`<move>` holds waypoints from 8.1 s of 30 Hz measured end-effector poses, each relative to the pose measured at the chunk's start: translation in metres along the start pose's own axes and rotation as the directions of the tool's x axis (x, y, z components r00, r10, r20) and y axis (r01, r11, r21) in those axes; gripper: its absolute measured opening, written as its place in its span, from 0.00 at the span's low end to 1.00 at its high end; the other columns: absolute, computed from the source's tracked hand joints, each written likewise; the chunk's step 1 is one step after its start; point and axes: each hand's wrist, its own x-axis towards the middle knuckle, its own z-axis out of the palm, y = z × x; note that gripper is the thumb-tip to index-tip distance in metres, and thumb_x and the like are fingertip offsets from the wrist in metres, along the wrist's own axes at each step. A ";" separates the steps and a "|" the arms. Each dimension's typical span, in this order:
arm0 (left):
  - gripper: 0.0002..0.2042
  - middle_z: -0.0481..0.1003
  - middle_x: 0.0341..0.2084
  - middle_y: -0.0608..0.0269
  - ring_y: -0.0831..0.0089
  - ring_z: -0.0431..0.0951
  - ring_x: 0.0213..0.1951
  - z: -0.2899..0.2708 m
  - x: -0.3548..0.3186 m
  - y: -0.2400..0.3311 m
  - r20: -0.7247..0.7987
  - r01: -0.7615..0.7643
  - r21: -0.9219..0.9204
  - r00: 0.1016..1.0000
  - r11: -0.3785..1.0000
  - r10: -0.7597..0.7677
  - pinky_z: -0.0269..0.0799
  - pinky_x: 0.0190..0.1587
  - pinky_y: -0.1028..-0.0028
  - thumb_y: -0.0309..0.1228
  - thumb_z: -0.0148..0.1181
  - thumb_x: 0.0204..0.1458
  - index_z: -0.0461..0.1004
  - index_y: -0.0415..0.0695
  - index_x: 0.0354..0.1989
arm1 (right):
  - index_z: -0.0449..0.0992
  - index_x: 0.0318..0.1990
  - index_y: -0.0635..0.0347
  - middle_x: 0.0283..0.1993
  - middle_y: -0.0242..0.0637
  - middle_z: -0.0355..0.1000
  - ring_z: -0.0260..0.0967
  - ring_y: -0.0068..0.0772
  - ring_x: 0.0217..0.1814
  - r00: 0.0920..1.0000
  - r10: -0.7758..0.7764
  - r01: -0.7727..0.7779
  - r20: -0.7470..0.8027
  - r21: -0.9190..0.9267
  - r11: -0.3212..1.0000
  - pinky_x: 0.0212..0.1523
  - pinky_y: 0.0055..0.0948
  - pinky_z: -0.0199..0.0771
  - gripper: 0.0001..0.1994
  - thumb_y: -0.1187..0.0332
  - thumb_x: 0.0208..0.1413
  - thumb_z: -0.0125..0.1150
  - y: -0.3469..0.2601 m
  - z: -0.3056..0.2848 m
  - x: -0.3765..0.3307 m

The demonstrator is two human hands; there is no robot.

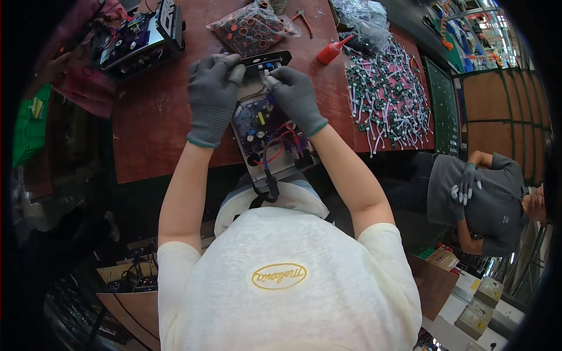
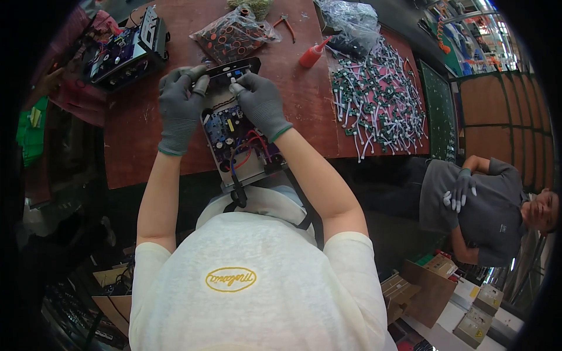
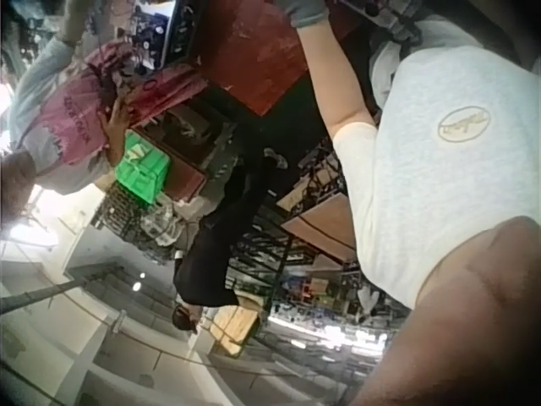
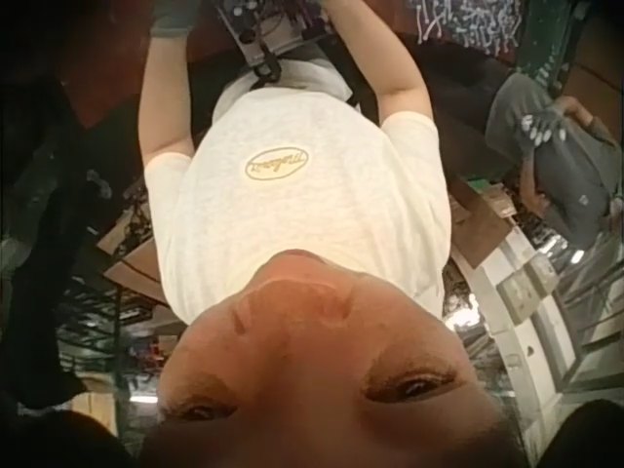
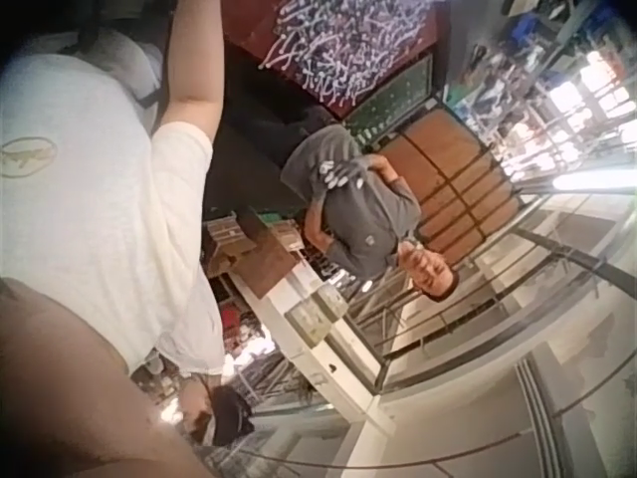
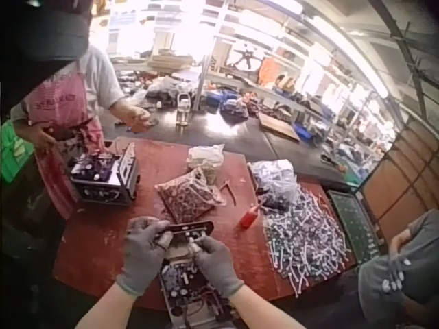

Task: Assembling components on a circuit board and mounting it inside a metal chassis.

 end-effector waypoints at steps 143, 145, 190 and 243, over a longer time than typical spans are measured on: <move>0.23 0.71 0.53 0.55 0.72 0.71 0.54 0.012 -0.019 -0.062 0.104 0.220 -0.642 0.974 0.734 -0.201 0.64 0.58 0.75 0.17 0.45 0.52 0.65 0.40 0.58 | 0.77 0.24 0.62 0.22 0.46 0.73 0.74 0.45 0.27 0.965 -0.109 0.241 0.240 -0.634 0.734 0.31 0.39 0.71 0.15 0.57 0.47 0.62 -0.026 0.052 0.008; 0.23 0.70 0.53 0.56 0.72 0.70 0.54 0.013 -0.020 -0.063 0.097 0.219 -0.662 0.974 0.717 -0.207 0.63 0.58 0.74 0.17 0.45 0.51 0.65 0.40 0.58 | 0.77 0.24 0.62 0.22 0.46 0.73 0.74 0.45 0.27 0.963 -0.113 0.247 0.243 -0.641 0.726 0.31 0.40 0.71 0.15 0.57 0.47 0.62 -0.026 0.052 0.007; 0.28 0.73 0.47 0.54 0.65 0.73 0.52 0.012 -0.021 -0.064 -0.037 -0.028 -0.118 0.999 0.993 0.023 0.68 0.54 0.70 0.29 0.69 0.41 0.67 0.40 0.53 | 0.70 0.48 0.63 0.51 0.47 0.67 0.66 0.49 0.53 0.820 -0.572 0.446 -0.001 -0.626 0.640 0.54 0.38 0.67 0.19 0.70 0.47 0.63 -0.002 -0.025 -0.005; 0.07 0.71 0.29 0.62 0.62 0.70 0.39 0.069 -0.022 0.023 0.061 0.005 0.642 0.997 0.767 -0.057 0.63 0.40 0.62 0.36 0.63 0.41 0.78 0.47 0.25 | 0.76 0.27 0.65 0.21 0.39 0.70 0.66 0.24 0.24 0.963 -0.026 -0.019 0.270 0.163 0.986 0.28 0.27 0.66 0.13 0.63 0.53 0.61 0.052 -0.041 0.010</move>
